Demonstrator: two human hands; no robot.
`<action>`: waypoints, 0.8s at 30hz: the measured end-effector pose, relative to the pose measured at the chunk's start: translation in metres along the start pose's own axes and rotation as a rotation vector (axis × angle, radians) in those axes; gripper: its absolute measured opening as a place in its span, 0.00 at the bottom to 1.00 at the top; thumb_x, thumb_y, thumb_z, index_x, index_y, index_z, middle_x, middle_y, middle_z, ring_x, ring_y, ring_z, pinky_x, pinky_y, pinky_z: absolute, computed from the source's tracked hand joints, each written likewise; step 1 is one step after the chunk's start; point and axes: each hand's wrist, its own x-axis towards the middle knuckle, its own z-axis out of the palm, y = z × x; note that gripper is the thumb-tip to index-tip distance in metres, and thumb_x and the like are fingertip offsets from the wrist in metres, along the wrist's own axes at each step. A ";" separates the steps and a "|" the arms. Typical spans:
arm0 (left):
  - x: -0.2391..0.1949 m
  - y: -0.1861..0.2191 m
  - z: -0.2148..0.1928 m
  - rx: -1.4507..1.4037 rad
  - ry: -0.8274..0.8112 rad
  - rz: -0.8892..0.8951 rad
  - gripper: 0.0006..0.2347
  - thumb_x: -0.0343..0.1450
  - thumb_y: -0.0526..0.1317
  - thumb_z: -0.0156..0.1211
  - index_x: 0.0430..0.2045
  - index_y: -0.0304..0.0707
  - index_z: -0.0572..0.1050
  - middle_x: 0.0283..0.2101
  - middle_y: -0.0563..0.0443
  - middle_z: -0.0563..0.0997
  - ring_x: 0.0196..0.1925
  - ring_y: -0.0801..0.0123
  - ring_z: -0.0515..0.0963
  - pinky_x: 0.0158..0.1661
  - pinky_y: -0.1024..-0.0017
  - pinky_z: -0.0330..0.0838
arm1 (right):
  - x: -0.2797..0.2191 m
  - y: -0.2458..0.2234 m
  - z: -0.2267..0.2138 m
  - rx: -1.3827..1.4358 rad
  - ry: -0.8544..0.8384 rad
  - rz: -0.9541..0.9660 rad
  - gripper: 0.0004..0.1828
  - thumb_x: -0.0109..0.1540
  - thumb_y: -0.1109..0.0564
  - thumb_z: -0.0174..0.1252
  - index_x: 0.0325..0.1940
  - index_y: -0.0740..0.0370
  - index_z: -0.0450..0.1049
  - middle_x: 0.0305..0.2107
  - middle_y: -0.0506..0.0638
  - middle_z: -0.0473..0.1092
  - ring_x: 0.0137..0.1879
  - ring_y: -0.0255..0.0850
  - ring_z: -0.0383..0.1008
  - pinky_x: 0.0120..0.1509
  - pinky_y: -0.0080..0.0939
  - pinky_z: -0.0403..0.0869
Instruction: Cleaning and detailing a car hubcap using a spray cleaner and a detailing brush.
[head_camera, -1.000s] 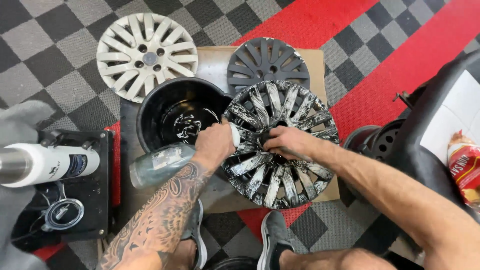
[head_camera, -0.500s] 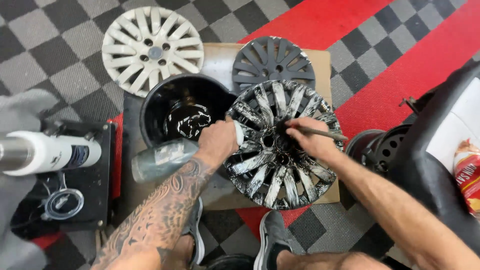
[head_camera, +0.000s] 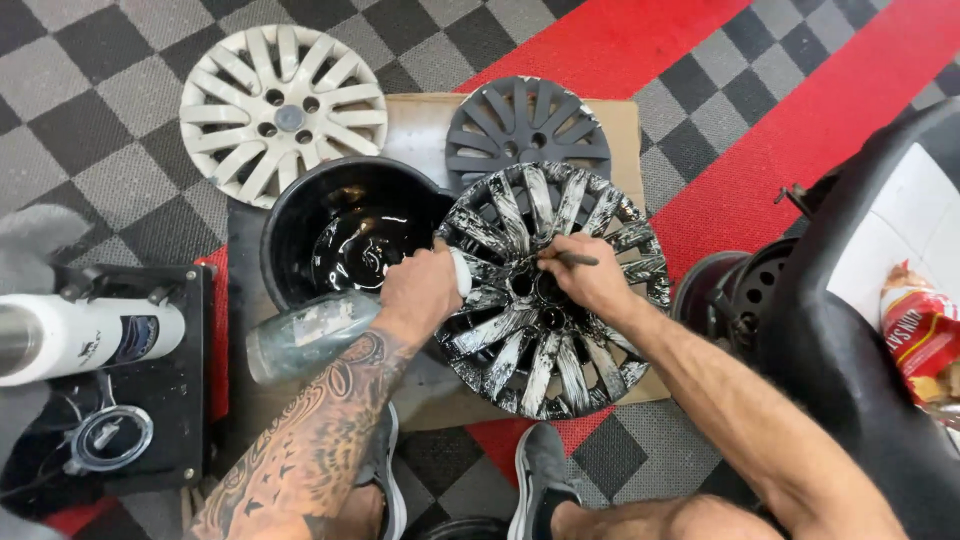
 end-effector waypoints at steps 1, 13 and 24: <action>0.002 0.001 -0.001 -0.003 0.004 0.002 0.24 0.65 0.33 0.50 0.56 0.17 0.62 0.29 0.28 0.78 0.34 0.38 0.81 0.33 0.42 0.75 | -0.003 -0.014 -0.006 -0.005 0.001 -0.002 0.08 0.54 0.50 0.67 0.32 0.51 0.76 0.26 0.55 0.73 0.36 0.52 0.77 0.42 0.48 0.76; 0.000 -0.002 0.004 0.016 -0.006 -0.044 0.23 0.67 0.33 0.46 0.57 0.17 0.61 0.30 0.30 0.78 0.35 0.41 0.82 0.34 0.43 0.76 | -0.033 0.001 -0.056 0.178 -0.001 0.048 0.15 0.54 0.52 0.68 0.27 0.63 0.69 0.16 0.65 0.70 0.25 0.59 0.74 0.28 0.51 0.67; 0.007 -0.007 0.012 0.043 0.004 -0.023 0.22 0.66 0.34 0.47 0.54 0.16 0.64 0.30 0.29 0.79 0.34 0.40 0.82 0.34 0.43 0.75 | -0.008 0.028 -0.070 -0.512 -0.664 -0.521 0.06 0.64 0.50 0.51 0.41 0.48 0.72 0.28 0.43 0.65 0.31 0.34 0.71 0.44 0.37 0.78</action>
